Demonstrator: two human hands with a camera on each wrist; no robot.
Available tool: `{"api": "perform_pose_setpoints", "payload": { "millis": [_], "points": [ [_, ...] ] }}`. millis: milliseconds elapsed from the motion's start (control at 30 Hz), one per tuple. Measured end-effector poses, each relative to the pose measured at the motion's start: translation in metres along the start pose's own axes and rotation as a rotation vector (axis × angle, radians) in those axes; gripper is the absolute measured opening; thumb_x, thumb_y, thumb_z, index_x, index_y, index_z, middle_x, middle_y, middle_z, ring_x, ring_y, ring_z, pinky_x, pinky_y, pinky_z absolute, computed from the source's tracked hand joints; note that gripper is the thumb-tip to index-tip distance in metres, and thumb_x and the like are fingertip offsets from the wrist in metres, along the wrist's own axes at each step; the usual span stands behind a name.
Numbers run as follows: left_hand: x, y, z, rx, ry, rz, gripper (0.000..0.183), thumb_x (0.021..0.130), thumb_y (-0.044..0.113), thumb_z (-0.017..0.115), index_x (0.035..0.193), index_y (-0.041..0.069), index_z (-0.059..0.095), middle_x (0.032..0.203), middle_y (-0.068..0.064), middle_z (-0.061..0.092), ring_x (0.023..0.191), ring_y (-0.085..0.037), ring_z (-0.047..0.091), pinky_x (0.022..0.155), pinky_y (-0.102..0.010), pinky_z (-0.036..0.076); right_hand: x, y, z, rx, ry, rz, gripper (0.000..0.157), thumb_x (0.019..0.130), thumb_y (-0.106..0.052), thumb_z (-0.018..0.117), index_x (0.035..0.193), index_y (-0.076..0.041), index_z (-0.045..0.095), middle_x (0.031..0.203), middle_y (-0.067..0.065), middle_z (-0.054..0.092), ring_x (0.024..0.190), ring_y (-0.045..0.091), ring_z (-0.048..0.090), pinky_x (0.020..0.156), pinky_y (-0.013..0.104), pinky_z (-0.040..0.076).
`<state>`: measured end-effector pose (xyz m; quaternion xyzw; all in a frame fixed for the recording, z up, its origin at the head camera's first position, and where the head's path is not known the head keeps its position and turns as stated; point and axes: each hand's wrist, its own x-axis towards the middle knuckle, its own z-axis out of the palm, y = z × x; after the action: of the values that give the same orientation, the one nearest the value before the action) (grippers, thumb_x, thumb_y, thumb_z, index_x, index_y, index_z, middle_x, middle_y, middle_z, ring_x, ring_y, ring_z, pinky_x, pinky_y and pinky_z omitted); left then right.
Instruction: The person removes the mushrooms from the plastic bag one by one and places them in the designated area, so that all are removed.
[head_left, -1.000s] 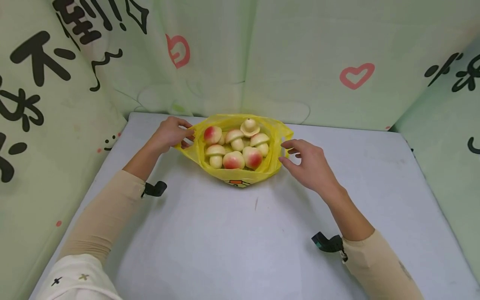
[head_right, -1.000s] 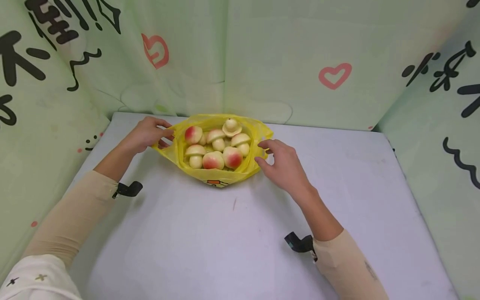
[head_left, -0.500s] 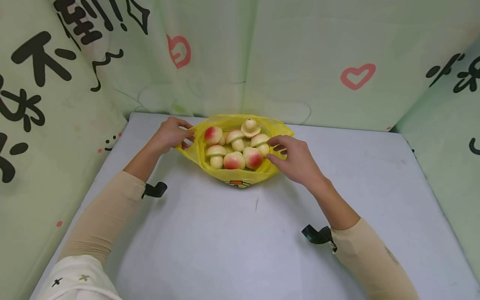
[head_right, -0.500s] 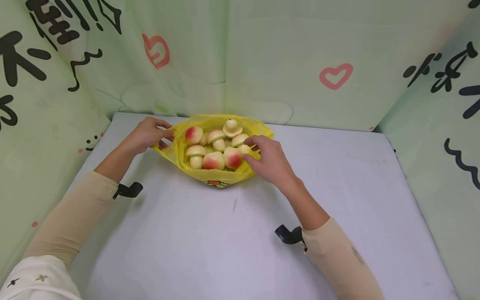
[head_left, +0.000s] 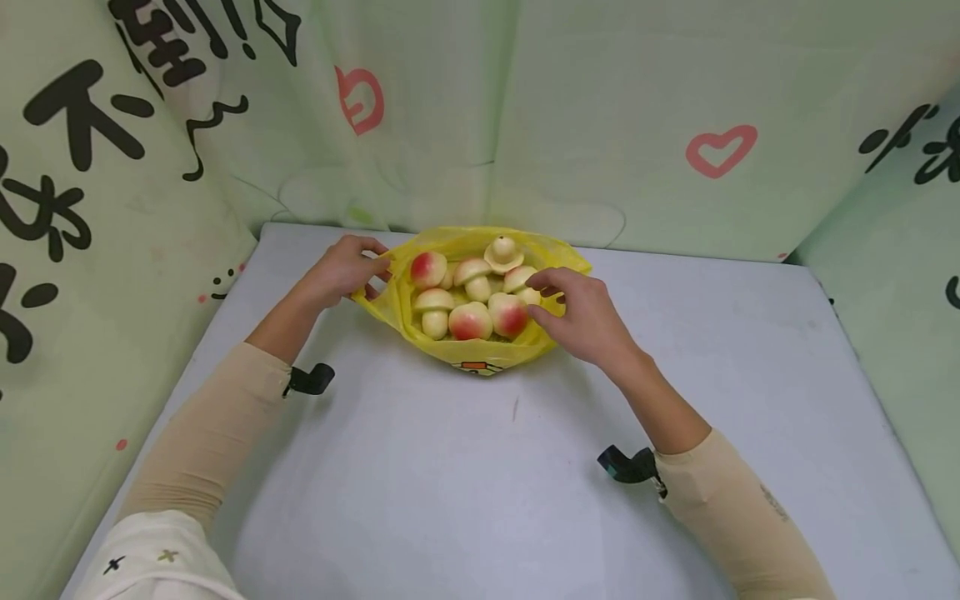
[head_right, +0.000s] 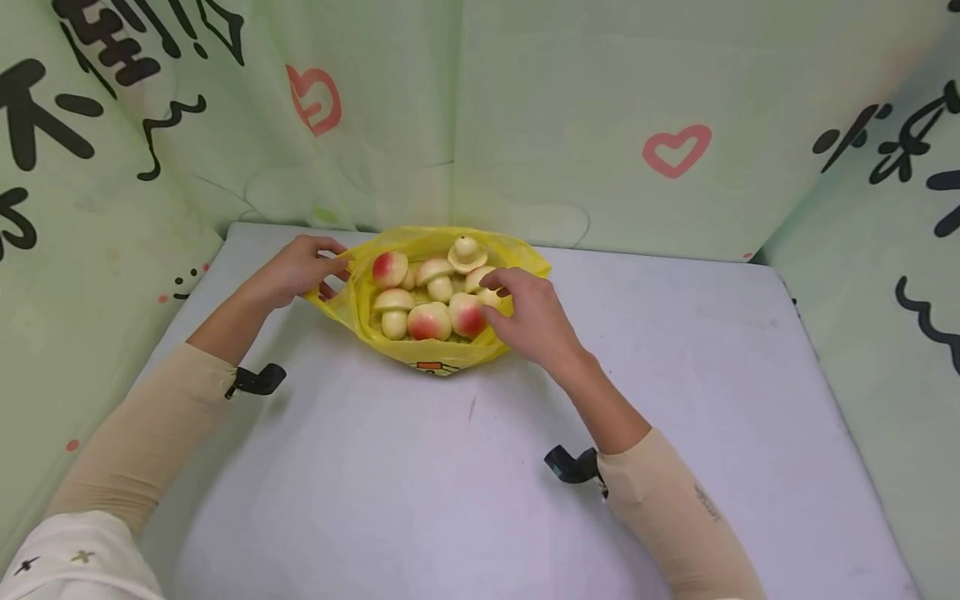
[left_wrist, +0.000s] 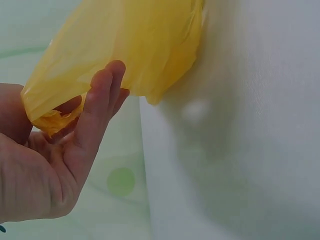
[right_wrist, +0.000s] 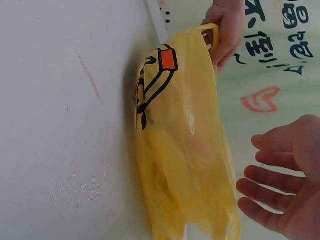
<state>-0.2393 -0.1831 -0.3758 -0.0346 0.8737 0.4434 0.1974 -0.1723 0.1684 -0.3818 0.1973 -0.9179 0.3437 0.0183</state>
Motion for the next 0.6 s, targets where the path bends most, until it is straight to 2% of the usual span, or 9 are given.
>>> {"api": "perform_pose_setpoints", "payload": {
  "millis": [200,367,600],
  "points": [
    [-0.0002,0.0019,0.0011,-0.071,-0.027,-0.025,0.039,0.109,0.020,0.054,0.144,0.003,0.053,0.129,-0.023,0.063,0.064,-0.016,0.066,0.061,-0.021,0.056,0.0011,-0.0021,0.0018,0.007,-0.007,-0.003,0.033,0.095,-0.012,0.076,0.125,-0.002,0.069,0.123,0.016,0.071,0.113,0.035,0.067,0.096,0.054,0.057],
    [0.0005,0.0037,0.0015,-0.083,-0.035,-0.054,0.041,0.110,0.022,0.053,0.147,0.005,0.051,0.135,-0.021,0.061,0.067,-0.015,0.064,0.058,-0.020,0.053,0.0007,-0.0026,0.0028,0.003,-0.008,-0.006,0.032,0.095,-0.012,0.076,0.124,-0.002,0.069,0.123,0.016,0.071,0.112,0.034,0.067,0.095,0.053,0.058],
    [0.0043,0.0031,0.0026,-0.076,-0.035,-0.078,0.043,0.110,0.023,0.053,0.149,0.007,0.050,0.139,-0.019,0.059,0.079,-0.019,0.067,0.066,-0.023,0.059,0.0009,-0.0006,0.0044,-0.001,-0.014,-0.005,0.032,0.095,-0.013,0.075,0.124,-0.002,0.070,0.123,0.016,0.071,0.113,0.034,0.068,0.095,0.052,0.058]
  ]
}}
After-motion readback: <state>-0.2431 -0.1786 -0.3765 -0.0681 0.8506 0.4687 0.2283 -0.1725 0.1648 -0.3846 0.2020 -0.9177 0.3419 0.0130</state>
